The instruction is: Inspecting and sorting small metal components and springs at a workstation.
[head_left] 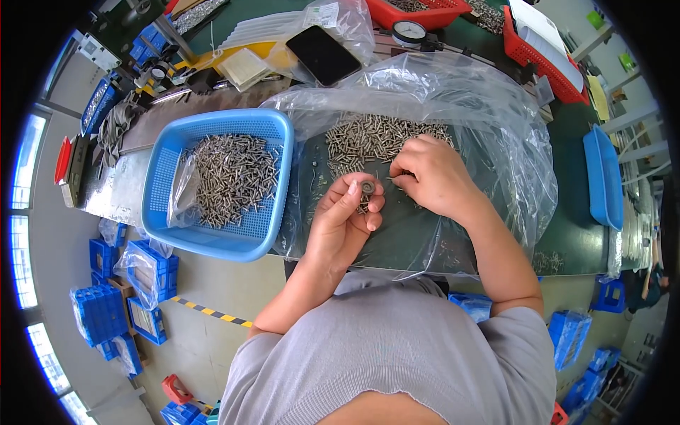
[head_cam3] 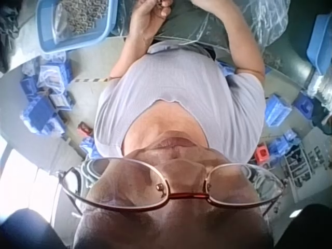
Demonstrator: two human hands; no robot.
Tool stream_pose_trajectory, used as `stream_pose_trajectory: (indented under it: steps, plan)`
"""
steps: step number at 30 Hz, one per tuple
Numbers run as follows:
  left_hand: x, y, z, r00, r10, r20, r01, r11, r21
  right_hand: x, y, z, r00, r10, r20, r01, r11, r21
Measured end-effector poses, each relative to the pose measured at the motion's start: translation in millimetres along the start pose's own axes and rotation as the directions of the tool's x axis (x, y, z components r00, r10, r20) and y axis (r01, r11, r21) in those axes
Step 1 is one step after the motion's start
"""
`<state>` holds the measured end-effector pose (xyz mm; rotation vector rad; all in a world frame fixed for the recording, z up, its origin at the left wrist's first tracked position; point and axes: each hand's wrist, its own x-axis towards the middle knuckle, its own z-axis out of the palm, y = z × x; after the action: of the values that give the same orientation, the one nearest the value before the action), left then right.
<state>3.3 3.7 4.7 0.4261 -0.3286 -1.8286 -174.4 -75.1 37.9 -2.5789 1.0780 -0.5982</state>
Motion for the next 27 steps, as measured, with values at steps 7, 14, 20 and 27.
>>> stream_pose_trajectory:
  steps: [7,14,20,27]
  plan:
    - [-1.3,-0.7,-0.8,1.0,-0.002,-0.009,0.001,1.0,-0.018,3.6,-3.6,-2.0,0.999,0.033,-0.01,-0.029,0.966,0.256]
    - [-1.4,-1.2,0.7,1.0,-0.019,-0.023,0.02,0.999,0.048,1.8,-21.4,-12.2,0.987,0.092,0.134,-0.159,0.723,0.672]
    - [-1.7,-0.6,2.4,0.999,-0.021,-0.05,0.024,0.997,0.071,2.7,-25.6,-10.3,0.998,0.027,0.048,-0.05,0.807,0.589]
    - [-1.5,0.3,2.0,0.997,-0.045,-0.055,0.051,0.994,0.096,5.1,-27.2,-4.4,0.999,0.031,0.023,-0.039,0.803,0.595]
